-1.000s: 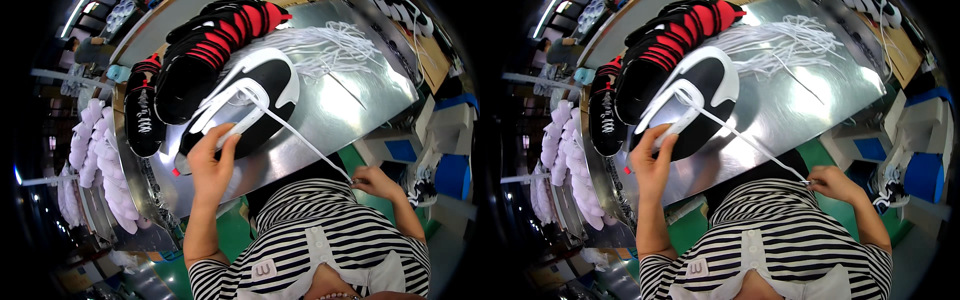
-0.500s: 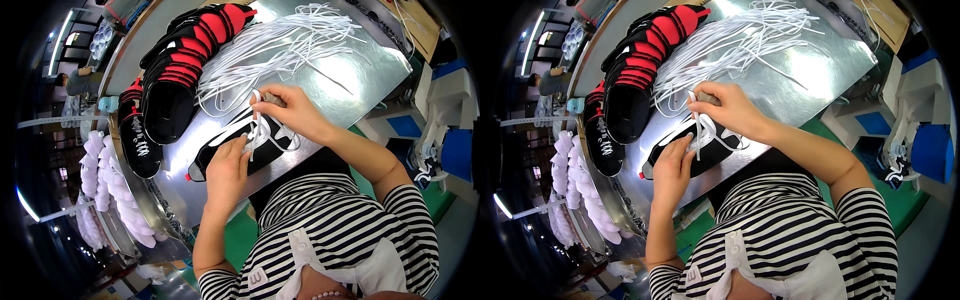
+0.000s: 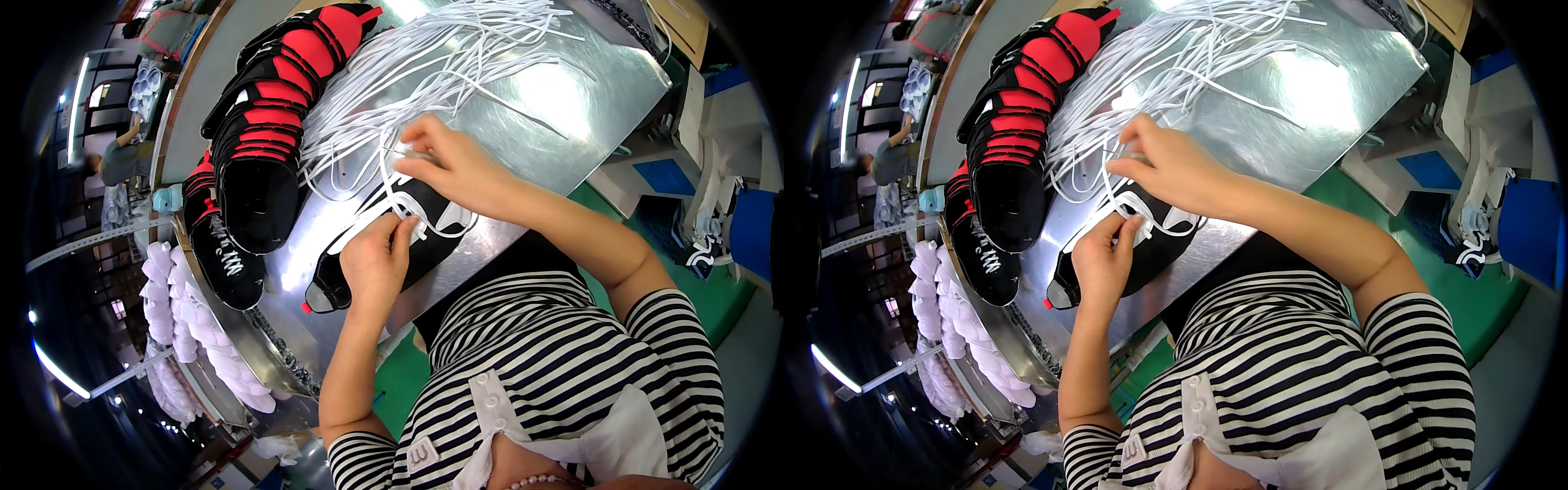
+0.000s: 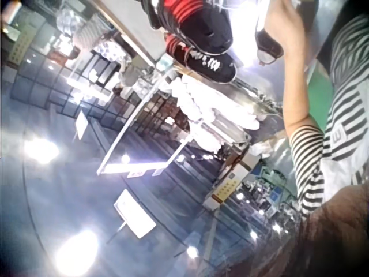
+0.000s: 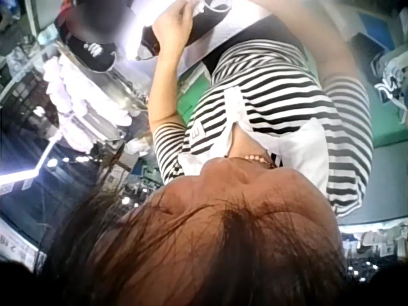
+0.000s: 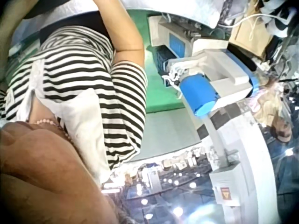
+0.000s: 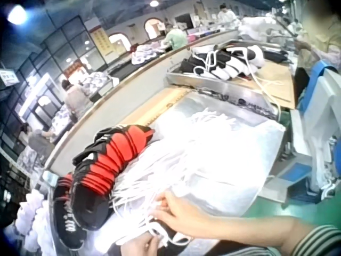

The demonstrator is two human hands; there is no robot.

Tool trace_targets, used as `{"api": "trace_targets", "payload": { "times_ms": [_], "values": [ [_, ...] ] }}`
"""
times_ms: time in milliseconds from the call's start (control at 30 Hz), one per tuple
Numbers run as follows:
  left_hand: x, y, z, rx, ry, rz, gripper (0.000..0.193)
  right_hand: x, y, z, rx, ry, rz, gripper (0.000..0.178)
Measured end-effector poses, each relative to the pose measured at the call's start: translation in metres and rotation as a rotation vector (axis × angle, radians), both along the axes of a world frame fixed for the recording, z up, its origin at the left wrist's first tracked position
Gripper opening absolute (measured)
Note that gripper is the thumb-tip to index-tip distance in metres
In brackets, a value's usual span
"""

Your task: The person laces shoes by hand, threading white laces through the eyelets of black and white sneakers and pulling them tight before placing the completed shoes on a stack.

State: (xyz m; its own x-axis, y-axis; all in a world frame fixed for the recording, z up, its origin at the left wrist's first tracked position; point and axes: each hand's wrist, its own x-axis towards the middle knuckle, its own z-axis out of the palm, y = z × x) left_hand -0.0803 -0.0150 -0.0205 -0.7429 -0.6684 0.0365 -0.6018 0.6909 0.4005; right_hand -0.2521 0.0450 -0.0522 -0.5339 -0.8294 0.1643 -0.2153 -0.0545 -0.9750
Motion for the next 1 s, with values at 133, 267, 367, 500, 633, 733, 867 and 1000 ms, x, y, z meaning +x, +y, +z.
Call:
{"api": "trace_targets", "payload": {
  "times_ms": [133, 267, 367, 500, 633, 733, 867, 1000],
  "values": [
    [0.0, -0.002, -0.009, -0.116, 0.06, -0.054, 0.029, 0.003, 0.05, 0.004, 0.274, -0.167, 0.344, 0.021],
    [0.001, -0.004, -0.013, -0.12, 0.095, -0.064, 0.031, 0.014, 0.064, -0.006, 0.246, -0.01, 0.355, 0.017],
    [0.0, -0.004, -0.011, -0.134, 0.115, -0.079, 0.031, 0.014, 0.061, -0.003, 0.279, 0.056, 0.361, 0.017],
    [0.001, -0.006, -0.011, -0.157, 0.108, -0.091, 0.03, 0.016, 0.056, -0.004, 0.315, 0.134, 0.362, 0.017],
    [0.004, -0.009, -0.006, 0.102, 0.033, -0.018, 0.018, 0.02, 0.05, -0.011, 0.344, 0.201, 0.345, 0.017],
    [0.01, -0.012, -0.001, 0.392, 0.066, -0.02, 0.018, 0.026, 0.049, -0.017, 0.335, 0.215, 0.315, 0.018],
    [0.015, -0.003, -0.007, 0.403, 0.158, -0.031, 0.019, 0.039, 0.048, -0.023, 0.241, 0.194, 0.241, 0.022],
    [0.014, 0.006, -0.01, 0.227, 0.201, -0.106, 0.016, 0.051, 0.037, -0.025, 0.225, 0.201, 0.229, 0.025]
  ]
}}
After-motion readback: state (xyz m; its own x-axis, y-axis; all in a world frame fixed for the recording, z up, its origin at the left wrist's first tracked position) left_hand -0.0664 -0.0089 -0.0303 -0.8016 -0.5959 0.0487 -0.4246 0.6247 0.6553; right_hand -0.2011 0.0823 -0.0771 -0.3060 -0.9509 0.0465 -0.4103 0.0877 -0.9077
